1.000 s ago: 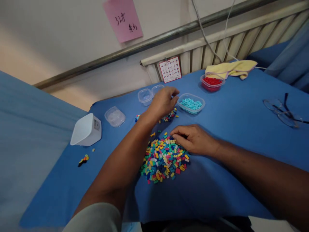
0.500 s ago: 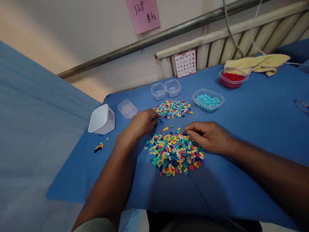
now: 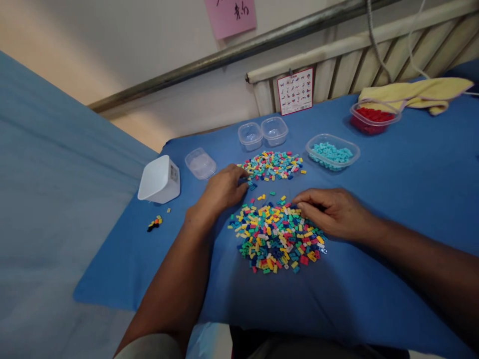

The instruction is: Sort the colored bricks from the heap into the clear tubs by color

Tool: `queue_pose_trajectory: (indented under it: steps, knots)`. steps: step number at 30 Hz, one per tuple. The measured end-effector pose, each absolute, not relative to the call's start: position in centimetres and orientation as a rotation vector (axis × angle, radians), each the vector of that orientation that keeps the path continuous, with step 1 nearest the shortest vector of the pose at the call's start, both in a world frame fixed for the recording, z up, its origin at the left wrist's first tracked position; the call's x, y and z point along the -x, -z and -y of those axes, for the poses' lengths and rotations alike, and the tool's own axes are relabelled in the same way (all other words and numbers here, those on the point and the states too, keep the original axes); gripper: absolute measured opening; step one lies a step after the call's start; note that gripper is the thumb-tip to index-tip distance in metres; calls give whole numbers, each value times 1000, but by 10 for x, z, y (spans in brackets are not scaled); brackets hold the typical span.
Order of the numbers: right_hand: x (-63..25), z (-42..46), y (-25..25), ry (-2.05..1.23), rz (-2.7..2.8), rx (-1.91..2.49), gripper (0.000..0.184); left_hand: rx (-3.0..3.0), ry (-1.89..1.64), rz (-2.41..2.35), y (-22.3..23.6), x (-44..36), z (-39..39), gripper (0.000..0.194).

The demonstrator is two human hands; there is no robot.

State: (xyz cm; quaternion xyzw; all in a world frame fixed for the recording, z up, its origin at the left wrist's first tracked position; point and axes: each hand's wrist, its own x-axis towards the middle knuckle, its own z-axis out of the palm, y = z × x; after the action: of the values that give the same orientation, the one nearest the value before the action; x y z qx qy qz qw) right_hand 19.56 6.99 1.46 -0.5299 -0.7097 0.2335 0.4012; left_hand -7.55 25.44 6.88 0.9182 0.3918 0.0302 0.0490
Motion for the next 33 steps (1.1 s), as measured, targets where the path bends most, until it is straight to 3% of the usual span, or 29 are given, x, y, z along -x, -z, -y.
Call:
queue_pose_trajectory:
  steps: [11, 22, 29, 33]
  knots:
    - [-195, -68, -17, -617, 1795, 1347, 24, -2825, -116, -1144, -63, 75, -255, 35]
    - [-196, -68, -16, -603, 1812, 1364, 24, -2776, -55, -1216, -64, 71, -252, 12]
    - [-195, -68, -16, -620, 1791, 1367, 24, -2841, -70, -1007, -59, 71, -251, 30]
    - [-195, -68, -16, -617, 1791, 1358, 24, -2844, -53, -961, -58, 68, -252, 29]
